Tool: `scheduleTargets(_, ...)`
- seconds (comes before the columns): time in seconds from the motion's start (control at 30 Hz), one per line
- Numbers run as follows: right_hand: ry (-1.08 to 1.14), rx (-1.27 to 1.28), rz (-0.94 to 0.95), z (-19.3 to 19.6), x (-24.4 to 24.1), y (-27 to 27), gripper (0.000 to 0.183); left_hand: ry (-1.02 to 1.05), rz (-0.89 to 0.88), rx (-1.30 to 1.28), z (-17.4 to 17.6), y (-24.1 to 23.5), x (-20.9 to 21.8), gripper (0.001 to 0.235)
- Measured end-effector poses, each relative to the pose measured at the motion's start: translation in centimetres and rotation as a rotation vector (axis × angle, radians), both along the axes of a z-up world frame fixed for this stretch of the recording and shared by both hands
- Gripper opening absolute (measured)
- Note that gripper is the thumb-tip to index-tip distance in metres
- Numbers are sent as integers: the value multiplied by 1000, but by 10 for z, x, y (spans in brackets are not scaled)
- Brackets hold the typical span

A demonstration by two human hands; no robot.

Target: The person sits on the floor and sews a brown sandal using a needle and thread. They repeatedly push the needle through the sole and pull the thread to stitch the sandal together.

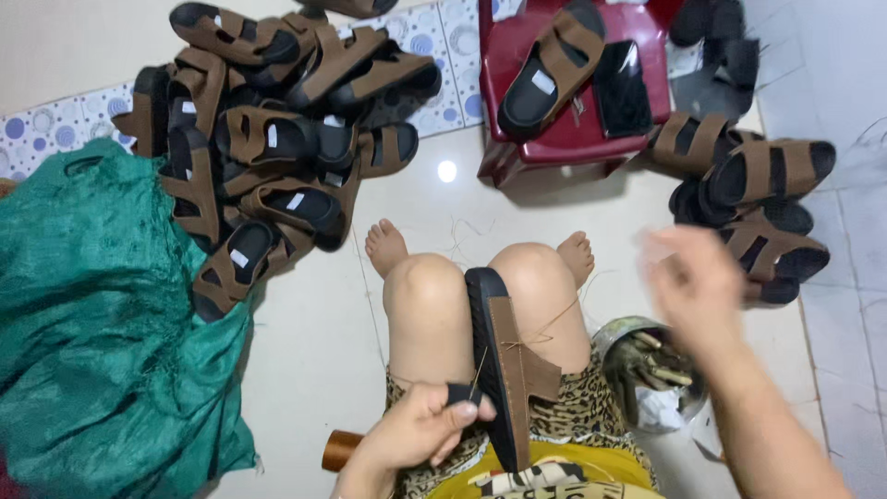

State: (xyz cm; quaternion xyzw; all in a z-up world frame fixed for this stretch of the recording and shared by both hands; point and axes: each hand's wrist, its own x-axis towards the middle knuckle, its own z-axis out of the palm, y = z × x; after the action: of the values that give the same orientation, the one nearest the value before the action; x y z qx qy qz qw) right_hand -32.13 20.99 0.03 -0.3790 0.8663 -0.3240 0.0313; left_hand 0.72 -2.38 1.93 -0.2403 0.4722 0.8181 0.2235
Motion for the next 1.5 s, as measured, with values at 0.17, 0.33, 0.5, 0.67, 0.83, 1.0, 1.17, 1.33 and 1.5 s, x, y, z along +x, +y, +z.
scheduleTargets(0.17, -428, 172, 516, 44, 87, -49, 38, 327, 579, 146, 11, -11, -37, 42)
scheduleTargets(0.33, -256, 479, 624, 47, 86, -44, 22, 460, 844, -584, 22, -50, -59, 39)
scheduleTargets(0.5, -672, -103, 702, 69, 89, -76, 22, 331, 1118, -271, 7, -80, -60, 42)
scheduleTargets(0.67, -1133, -382, 533, 33, 92, -100, 48, 395, 1201, 162, -47, -104, -48, 26)
scheduleTargets(0.83, -1287, -311, 324, 22, 75, -90, 50, 292, 1180, 174, -63, -115, -32, 29)
scheduleTargets(1.0, -718, 54, -172, 43, 21, -62, 61, -174, 381, -1650, -65, -152, 30, 27)
scheduleTargets(1.17, -405, 268, 476, 40, 56, -41, 55, -105, 663, -1088, 24, -60, -28, 28)
scheduleTargets(1.33, -325, 417, 694, 43, 72, -50, 50, 252, 32, -767, 38, -20, -55, 61)
scheduleTargets(1.5, -226, 464, 720, 41, 73, -55, 52, 432, -49, -933, 19, -15, -55, 85)
